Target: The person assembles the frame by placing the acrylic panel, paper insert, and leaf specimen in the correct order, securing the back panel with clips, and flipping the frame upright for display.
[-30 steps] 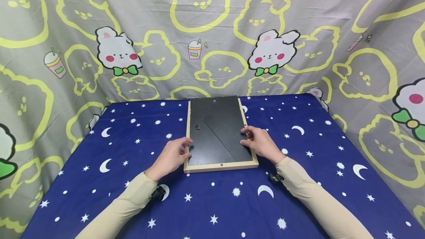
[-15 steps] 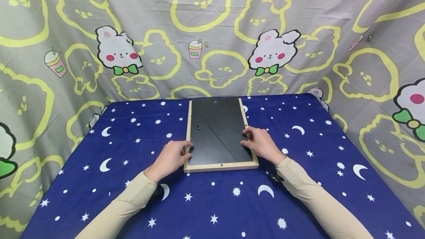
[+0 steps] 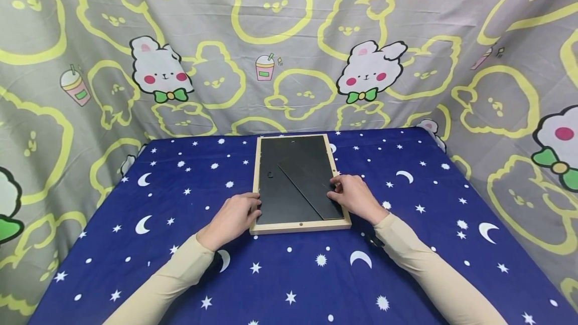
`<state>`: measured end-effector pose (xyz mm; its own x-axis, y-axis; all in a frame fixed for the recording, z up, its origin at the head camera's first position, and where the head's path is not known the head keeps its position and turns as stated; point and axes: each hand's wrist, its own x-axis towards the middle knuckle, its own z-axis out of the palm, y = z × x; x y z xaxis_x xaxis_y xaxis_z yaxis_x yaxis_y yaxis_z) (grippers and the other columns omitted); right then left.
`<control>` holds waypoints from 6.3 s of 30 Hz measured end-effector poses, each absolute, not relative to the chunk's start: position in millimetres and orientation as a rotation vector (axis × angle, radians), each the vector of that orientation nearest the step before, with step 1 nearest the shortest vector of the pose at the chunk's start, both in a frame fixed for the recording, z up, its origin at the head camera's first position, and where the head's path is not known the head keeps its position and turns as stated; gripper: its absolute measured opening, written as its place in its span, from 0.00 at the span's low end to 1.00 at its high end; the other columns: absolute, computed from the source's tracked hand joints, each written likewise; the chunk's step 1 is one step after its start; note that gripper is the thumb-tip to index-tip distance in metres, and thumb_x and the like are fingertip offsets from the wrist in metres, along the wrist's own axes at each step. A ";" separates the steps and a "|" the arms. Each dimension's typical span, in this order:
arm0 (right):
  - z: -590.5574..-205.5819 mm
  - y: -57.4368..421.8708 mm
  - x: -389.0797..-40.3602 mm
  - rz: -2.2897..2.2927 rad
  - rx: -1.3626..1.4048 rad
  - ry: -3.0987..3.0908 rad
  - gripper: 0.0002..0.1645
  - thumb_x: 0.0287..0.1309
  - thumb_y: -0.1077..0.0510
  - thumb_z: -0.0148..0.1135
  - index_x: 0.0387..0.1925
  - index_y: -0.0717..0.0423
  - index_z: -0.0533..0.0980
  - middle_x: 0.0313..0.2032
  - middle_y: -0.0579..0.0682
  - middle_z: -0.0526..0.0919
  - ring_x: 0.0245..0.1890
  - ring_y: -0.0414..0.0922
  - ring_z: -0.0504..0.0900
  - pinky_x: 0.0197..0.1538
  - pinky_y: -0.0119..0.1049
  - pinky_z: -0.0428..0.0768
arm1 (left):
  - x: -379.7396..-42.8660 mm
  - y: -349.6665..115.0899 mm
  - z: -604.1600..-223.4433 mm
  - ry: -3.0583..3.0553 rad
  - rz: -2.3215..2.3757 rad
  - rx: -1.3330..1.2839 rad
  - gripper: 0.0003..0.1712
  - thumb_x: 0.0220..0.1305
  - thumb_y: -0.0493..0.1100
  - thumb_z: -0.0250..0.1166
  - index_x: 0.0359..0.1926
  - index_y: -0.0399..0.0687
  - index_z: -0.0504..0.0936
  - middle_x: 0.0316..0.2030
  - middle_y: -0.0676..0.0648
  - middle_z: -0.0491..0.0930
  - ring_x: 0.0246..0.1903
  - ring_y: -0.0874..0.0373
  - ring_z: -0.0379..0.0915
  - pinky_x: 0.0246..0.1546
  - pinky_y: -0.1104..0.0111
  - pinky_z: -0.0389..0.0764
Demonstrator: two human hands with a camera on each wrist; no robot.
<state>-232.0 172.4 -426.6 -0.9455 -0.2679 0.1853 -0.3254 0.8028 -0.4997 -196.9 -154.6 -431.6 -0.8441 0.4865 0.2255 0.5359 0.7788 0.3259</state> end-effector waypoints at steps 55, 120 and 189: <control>-423.1 181.1 -403.2 0.787 0.632 -3.327 0.49 0.67 0.46 0.56 0.81 0.57 0.48 0.77 0.65 0.47 0.76 0.64 0.55 0.74 0.60 0.59 | -193.9 -155.5 -429.7 -3.048 -0.678 -0.827 0.27 0.66 0.48 0.71 0.61 0.39 0.81 0.71 0.34 0.68 0.65 0.38 0.73 0.61 0.47 0.77; -403.5 148.6 -411.2 0.737 0.770 -3.335 0.35 0.65 0.51 0.70 0.69 0.58 0.72 0.67 0.63 0.73 0.68 0.58 0.71 0.70 0.52 0.70 | -333.2 -163.7 -413.2 -3.365 -0.721 -0.679 0.43 0.65 0.54 0.71 0.75 0.43 0.67 0.80 0.37 0.45 0.78 0.37 0.46 0.74 0.45 0.60; -425.9 231.1 -258.1 0.694 1.031 -3.085 0.37 0.68 0.48 0.65 0.69 0.66 0.68 0.51 0.57 0.80 0.36 0.38 0.79 0.43 0.38 0.80 | -255.7 -191.5 -423.9 -3.267 -0.756 -1.064 0.60 0.58 0.65 0.73 0.79 0.40 0.56 0.77 0.39 0.58 0.77 0.43 0.53 0.76 0.49 0.58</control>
<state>-258.1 231.1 -425.9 -0.7924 -0.6086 -0.0419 -0.5320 0.7231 -0.4406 -255.7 -191.5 -423.9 -0.7535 0.6209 -0.2162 0.4629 0.7345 0.4962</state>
